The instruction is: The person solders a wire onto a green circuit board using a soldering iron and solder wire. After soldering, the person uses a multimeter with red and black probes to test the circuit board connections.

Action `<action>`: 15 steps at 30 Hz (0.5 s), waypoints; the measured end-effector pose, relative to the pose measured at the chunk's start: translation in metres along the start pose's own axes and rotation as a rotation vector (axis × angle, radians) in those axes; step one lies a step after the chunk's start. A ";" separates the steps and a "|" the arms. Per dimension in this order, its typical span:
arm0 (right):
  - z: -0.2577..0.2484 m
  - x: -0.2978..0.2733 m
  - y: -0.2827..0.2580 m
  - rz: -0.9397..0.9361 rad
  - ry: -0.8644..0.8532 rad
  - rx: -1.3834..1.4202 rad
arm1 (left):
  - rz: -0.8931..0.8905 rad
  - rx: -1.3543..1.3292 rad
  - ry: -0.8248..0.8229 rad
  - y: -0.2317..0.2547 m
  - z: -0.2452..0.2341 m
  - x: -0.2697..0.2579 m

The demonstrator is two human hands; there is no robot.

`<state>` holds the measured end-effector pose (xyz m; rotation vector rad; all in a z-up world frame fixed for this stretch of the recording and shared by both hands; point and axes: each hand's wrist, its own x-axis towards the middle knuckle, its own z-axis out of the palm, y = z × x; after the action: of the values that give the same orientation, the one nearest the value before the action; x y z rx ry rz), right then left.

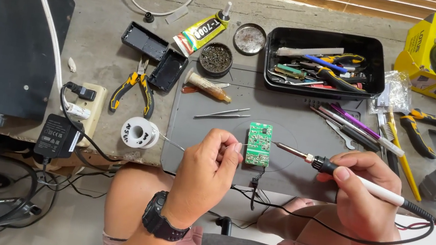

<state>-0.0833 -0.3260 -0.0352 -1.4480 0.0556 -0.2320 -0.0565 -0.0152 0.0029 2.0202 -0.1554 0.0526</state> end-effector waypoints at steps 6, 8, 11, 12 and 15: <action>-0.017 -0.008 0.010 -0.110 -0.021 -0.093 | 0.106 -0.005 0.002 -0.004 -0.005 0.002; -0.015 -0.009 0.005 -0.105 -0.028 -0.134 | 0.140 -0.016 0.004 -0.002 -0.008 0.003; -0.013 -0.011 0.002 -0.073 -0.041 -0.165 | 0.215 -0.041 0.001 -0.003 -0.010 0.002; -0.012 -0.011 0.001 -0.046 -0.051 -0.152 | 0.255 -0.053 0.001 -0.004 -0.010 0.001; -0.012 -0.011 -0.001 -0.081 -0.048 -0.240 | 0.307 -0.052 0.029 -0.005 -0.009 -0.001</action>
<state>-0.0967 -0.3356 -0.0368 -1.6960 -0.0144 -0.2633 -0.0567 -0.0051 0.0023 1.9275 -0.4437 0.2686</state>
